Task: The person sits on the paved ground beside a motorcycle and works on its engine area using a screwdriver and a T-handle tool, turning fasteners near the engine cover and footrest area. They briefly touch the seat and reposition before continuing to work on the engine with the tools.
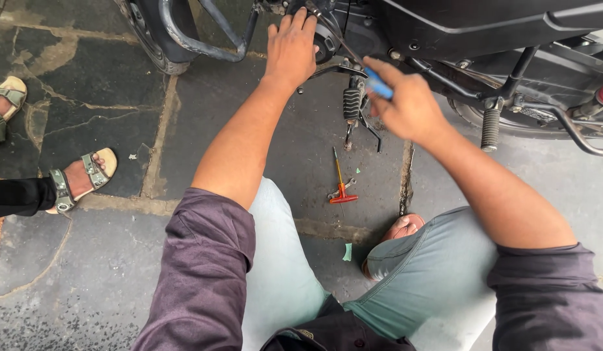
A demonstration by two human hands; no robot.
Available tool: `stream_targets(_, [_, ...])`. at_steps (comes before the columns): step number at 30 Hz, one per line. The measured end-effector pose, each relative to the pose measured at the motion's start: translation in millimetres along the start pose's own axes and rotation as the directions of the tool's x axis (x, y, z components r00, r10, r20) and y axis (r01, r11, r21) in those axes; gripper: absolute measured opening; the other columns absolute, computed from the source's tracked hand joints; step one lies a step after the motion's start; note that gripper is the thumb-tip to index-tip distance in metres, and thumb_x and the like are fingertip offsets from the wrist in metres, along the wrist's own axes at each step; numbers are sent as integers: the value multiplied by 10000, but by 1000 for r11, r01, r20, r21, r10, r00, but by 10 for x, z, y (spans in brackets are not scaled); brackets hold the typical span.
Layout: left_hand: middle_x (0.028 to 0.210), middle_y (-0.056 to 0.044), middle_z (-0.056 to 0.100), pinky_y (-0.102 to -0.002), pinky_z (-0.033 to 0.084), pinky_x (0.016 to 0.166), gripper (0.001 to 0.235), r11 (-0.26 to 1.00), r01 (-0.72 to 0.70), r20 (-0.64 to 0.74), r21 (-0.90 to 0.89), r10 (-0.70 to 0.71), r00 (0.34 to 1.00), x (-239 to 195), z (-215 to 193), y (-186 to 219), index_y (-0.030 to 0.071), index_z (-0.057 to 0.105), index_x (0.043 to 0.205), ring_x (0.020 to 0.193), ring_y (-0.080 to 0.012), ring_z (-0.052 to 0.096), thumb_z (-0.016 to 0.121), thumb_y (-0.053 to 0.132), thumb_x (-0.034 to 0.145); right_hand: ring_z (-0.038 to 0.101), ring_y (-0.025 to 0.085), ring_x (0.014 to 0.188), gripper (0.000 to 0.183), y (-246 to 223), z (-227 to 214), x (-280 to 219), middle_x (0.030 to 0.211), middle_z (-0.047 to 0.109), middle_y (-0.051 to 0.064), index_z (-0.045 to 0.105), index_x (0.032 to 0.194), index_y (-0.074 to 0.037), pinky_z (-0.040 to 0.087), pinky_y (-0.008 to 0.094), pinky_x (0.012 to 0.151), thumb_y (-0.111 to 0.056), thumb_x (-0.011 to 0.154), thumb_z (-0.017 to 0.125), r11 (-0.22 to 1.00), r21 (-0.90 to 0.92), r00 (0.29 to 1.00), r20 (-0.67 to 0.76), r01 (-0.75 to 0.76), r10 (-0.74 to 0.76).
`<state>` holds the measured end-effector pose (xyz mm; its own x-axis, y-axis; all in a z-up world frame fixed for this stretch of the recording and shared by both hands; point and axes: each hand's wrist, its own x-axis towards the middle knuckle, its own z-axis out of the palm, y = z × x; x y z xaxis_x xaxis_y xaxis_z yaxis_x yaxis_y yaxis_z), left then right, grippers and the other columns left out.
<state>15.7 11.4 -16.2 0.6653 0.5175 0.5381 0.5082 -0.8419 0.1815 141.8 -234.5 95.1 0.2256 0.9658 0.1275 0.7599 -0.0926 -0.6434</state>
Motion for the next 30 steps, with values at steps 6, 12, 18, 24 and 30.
stream_targets(6, [1407, -137, 581, -513, 420, 1016, 565, 987, 163, 115, -9, -161, 980, -11, 49, -54, 30, 559, 1404, 1277, -318, 567, 785, 197, 913, 692, 424, 775, 457, 123, 174, -44, 810, 703, 202, 548, 1459, -39, 530, 508, 706, -175, 1035, 650, 917, -328, 959, -90, 225, -267])
stream_targets(12, [1372, -179, 603, -504, 430, 971, 569, 985, 173, 48, 13, -174, 984, -64, 104, -169, 22, 567, 1355, 1213, -336, 611, 790, 214, 869, 691, 420, 797, 459, 136, 83, -66, 874, 707, 207, 554, 1431, -37, 526, 512, 691, -187, 1010, 657, 894, -334, 937, -78, 298, -341])
stream_targets(18, [1352, -151, 613, -503, 429, 976, 564, 976, 217, 80, -9, -216, 973, -46, 44, -114, 23, 545, 1372, 1192, -317, 621, 774, 215, 893, 686, 396, 754, 432, 109, 35, -102, 794, 679, 190, 556, 1472, -35, 526, 495, 671, -181, 1074, 634, 894, -372, 949, -90, 250, -303])
stream_targets(24, [1324, -140, 626, -487, 448, 945, 592, 982, 187, 65, 2, -186, 980, -76, 60, -125, 25, 535, 1396, 1131, -319, 647, 780, 209, 890, 683, 396, 741, 434, 130, -5, -116, 810, 687, 190, 557, 1476, -27, 526, 486, 662, -192, 1081, 631, 878, -404, 939, -107, 259, -326])
stream_targets(30, [1283, -129, 642, -488, 457, 882, 571, 985, 175, 46, 6, -175, 983, -66, 24, -110, 32, 553, 1365, 1080, -313, 659, 787, 192, 869, 678, 417, 724, 439, 189, -52, -93, 768, 684, 204, 575, 1451, -38, 523, 511, 683, -205, 1050, 641, 869, -445, 967, -32, 214, -254])
